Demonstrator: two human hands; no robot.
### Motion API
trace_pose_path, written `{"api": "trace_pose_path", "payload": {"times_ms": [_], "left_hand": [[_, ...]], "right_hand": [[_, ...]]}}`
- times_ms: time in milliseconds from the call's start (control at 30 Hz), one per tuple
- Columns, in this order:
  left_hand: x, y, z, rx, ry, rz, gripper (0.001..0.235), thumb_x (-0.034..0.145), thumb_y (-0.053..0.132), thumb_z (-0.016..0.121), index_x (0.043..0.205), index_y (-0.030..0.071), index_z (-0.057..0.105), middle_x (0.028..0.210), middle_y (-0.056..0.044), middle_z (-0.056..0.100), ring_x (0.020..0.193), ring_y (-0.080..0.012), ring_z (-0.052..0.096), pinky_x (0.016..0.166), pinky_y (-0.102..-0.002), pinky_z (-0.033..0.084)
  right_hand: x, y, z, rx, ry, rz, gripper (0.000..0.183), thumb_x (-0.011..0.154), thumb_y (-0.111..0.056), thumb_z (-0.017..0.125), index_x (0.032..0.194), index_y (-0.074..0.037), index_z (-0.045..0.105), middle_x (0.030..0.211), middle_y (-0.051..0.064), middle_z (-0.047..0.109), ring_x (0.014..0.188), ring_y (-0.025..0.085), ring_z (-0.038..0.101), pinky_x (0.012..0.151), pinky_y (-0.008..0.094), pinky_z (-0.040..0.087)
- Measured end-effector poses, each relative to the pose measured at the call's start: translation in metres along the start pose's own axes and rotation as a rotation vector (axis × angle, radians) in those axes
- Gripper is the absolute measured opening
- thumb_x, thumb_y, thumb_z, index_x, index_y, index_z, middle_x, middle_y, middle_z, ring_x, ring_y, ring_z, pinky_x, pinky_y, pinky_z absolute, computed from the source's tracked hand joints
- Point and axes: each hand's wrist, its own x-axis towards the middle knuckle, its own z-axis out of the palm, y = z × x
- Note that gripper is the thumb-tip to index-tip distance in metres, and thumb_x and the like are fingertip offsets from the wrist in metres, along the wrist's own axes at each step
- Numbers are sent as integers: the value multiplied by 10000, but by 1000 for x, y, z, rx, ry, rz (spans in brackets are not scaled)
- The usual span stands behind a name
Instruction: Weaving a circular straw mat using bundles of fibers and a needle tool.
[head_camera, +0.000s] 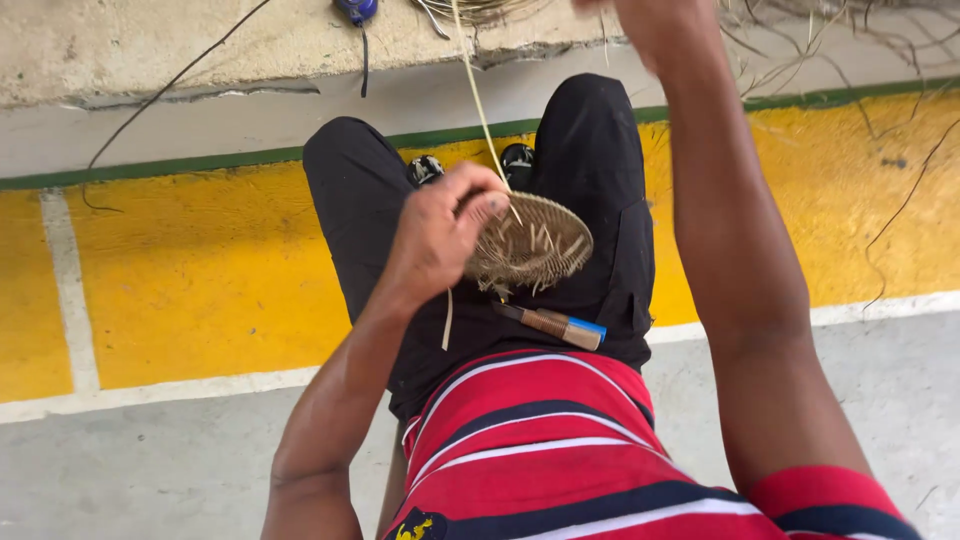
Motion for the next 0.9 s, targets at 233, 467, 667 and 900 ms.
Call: {"api": "trace_pose_path", "payload": {"times_ms": [233,467,667,900], "left_hand": [[39,-65,-15,-311,186,-145,218,1029,213,706,1050,1,659,863,18,669,782,-26,574,710,-210,489],[43,-62,-24,-217,144,-44,282,1000,261,731,1083,4,653,911,-11,697,859,-81,644,784,-259,538],[5,-52,-21,332,76,87,175,962,221,727,1096,108,733,1063,-27,761,964,-163,712,845,-345,525],[-31,-6,-6,608,179,493,259,941,85,723,1200,92,719,1243,-55,730,1158,-229,678,1014,-413,467]], "right_hand": [[-98,71,8,371,-177,209,539,1105,-470,460,1239,3,683,1053,82,743,935,156,730,832,308,623],[-113,62,43,152,-18,91,187,984,-59,734,1169,-27,734,1016,34,715,917,77,653,825,254,567],[-116,26,30,-152,-29,-262,268,898,57,747,1140,-58,730,1170,56,744,1134,217,685,1024,354,533],[-137,-35,33,-545,-59,-514,570,633,-63,783,1198,-67,708,1241,88,713,1225,314,618,1149,485,390]]}}
